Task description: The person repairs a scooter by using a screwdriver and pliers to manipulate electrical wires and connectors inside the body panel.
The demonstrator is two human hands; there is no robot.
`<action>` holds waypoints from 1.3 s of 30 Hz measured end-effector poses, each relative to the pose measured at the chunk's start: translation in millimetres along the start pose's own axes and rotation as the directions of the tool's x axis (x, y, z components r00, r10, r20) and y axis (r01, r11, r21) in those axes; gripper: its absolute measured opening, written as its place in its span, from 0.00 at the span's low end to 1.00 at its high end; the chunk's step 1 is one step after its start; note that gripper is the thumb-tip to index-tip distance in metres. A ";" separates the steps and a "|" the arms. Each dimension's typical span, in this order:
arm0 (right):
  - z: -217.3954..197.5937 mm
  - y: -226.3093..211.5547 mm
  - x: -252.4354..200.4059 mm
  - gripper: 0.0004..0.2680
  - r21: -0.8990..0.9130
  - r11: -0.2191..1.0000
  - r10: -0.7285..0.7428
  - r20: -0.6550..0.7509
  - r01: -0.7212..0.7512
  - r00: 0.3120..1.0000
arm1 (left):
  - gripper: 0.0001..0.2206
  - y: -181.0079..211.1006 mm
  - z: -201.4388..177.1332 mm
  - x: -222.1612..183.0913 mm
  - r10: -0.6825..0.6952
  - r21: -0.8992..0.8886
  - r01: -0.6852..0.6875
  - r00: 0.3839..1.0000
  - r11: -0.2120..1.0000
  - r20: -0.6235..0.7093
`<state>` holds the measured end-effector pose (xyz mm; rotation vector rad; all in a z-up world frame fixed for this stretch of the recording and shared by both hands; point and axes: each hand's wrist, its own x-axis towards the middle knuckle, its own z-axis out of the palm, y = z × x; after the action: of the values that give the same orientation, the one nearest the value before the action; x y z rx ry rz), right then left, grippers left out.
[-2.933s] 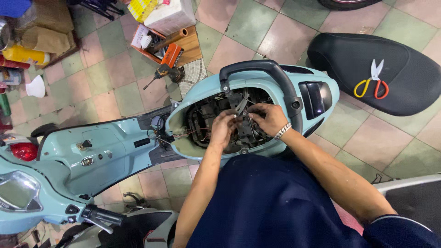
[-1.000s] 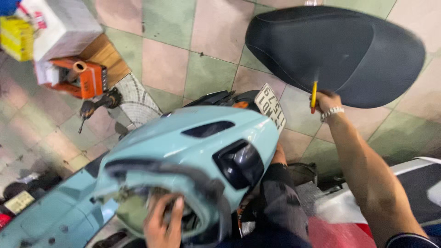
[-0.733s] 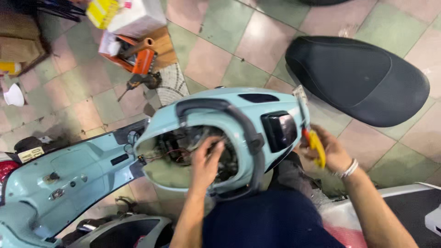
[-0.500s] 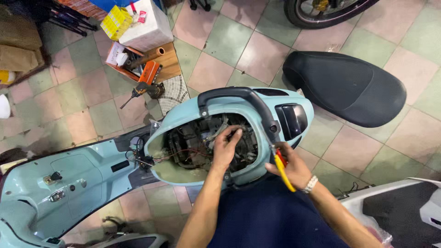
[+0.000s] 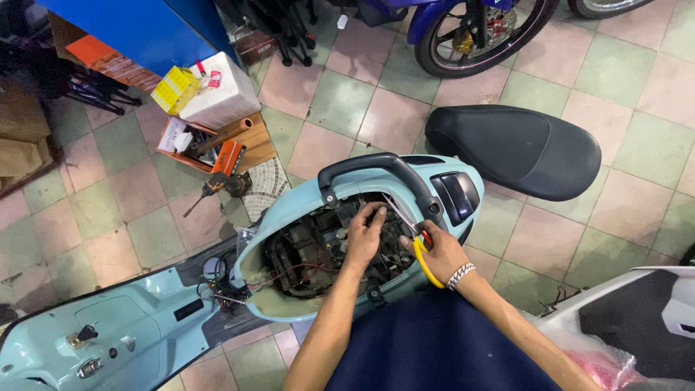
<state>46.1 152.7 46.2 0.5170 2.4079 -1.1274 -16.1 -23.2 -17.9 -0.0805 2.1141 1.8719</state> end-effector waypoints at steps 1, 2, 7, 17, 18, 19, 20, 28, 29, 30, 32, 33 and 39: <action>1.2 -1.3 0.5 0.23 0.002 1.000 0.016 0.017 -0.016 1.000 | 0.10 -0.1 -0.6 1.4 0.053 0.032 -0.053 0.998 0.998 0.016; 2.8 -2.8 1.9 0.23 -0.001 1.000 0.015 0.019 -0.015 1.000 | 0.09 0.7 -1.2 2.6 0.105 0.062 -0.107 0.994 0.992 0.033; 8.6 -1.2 9.3 0.23 -0.091 0.994 -0.059 -0.001 0.059 0.998 | 0.09 7.4 -4.1 1.8 0.172 0.152 -0.180 0.983 0.972 0.060; 4.4 -5.2 9.2 0.21 -0.102 0.995 -0.012 0.040 0.016 0.999 | 0.10 9.5 -3.9 -2.4 0.151 0.167 -0.160 0.986 0.973 0.064; 5.3 -4.4 9.9 0.21 -0.097 0.995 -0.032 0.019 0.034 0.999 | 0.10 10.3 -4.4 -2.3 0.151 0.168 -0.160 0.986 0.973 0.066; 6.5 -3.3 10.9 0.21 -0.093 0.994 -0.052 -0.002 0.052 0.999 | 0.10 11.3 -4.9 -2.8 0.171 0.182 -0.184 0.982 0.966 0.082; 7.9 -1.9 10.9 0.21 -0.090 0.995 -0.050 -0.002 0.049 0.999 | 0.10 11.9 -5.2 -4.2 0.189 0.195 -0.205 0.977 0.959 0.100; 9.1 -1.9 12.7 0.20 -0.117 0.993 -0.018 0.001 0.018 1.000 | 0.10 -11.5 0.7 -0.6 0.045 -0.009 -0.045 0.998 0.999 0.048; 8.0 -2.7 13.9 0.20 -0.117 0.993 -0.018 -0.001 0.018 1.000 | 0.08 -19.0 2.7 1.9 -0.027 -0.115 0.032 0.999 0.993 0.045; 8.4 -3.7 14.7 0.20 -0.132 0.990 -0.045 -0.016 0.042 0.999 | 0.08 -26.8 2.7 3.5 -0.028 -0.114 0.033 0.999 0.993 0.044; 9.0 -4.7 16.9 0.20 -0.146 0.987 -0.072 -0.031 0.066 0.997 | 0.07 -40.4 2.0 7.4 -0.047 -0.311 0.065 0.997 0.948 0.064; 9.0 -4.7 18.6 0.20 -0.159 0.982 -0.113 -0.047 0.105 0.992 | 0.07 -45.9 0.1 9.6 -0.047 -0.311 0.065 0.997 0.948 0.064; 7.5 -1.7 23.3 0.19 -0.181 0.958 -0.239 -0.083 0.222 0.967 | 0.07 -64.0 -7.9 14.3 -0.202 -0.402 0.219 0.976 0.889 0.085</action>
<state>27.4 149.3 30.7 0.2484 2.6808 -0.9933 -15.3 -37.6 -82.4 -0.3496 1.5796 2.1250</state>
